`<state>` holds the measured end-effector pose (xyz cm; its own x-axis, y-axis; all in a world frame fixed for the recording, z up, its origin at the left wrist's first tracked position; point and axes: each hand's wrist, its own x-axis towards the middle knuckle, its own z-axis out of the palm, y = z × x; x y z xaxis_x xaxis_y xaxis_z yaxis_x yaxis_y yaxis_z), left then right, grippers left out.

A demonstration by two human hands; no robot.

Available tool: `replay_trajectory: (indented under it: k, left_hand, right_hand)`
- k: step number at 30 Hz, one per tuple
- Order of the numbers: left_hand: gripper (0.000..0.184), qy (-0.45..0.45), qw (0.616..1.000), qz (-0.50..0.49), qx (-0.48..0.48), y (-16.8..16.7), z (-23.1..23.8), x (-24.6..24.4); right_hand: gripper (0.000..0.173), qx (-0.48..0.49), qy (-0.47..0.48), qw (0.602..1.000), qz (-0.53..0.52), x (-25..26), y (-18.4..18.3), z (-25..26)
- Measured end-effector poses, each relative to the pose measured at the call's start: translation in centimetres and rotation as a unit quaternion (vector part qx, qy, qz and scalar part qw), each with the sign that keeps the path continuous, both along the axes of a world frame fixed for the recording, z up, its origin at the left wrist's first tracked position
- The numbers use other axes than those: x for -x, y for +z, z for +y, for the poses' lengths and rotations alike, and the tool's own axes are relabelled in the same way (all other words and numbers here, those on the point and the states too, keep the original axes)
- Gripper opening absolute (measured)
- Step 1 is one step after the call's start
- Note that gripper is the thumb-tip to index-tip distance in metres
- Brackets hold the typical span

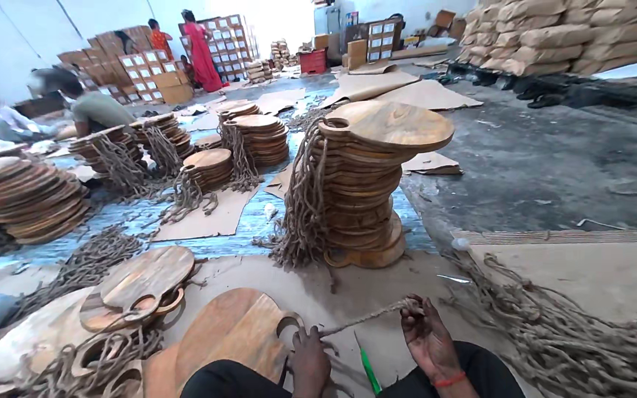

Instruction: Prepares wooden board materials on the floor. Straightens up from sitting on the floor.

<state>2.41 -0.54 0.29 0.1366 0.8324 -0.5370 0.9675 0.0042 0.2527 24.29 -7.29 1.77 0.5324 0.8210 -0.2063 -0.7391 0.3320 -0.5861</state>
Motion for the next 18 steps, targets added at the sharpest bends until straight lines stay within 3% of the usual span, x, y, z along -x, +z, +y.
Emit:
replay_trajectory:
  k: [6,14,16,18]
  left_hand:
    - [0.067,0.015,0.999,0.032,0.035,-0.1,0.3,0.5]
    - [0.054,0.001,1.000,-0.001,0.030,0.1,-0.1,0.6]
    - [0.056,0.019,0.999,0.011,0.040,-0.3,0.2,0.4]
    - [0.055,0.036,0.998,0.012,0.040,-0.1,0.3,0.4]
  right_hand:
    - [0.049,-0.028,0.050,0.998,0.032,0.6,0.3,-0.4]
    - [0.062,-0.019,0.098,0.995,0.021,1.2,1.6,-1.3]
    - [0.058,-0.035,0.109,0.993,0.026,1.4,2.3,-1.8]
    - [0.041,-0.077,0.143,0.987,0.013,2.0,3.0,-2.5]
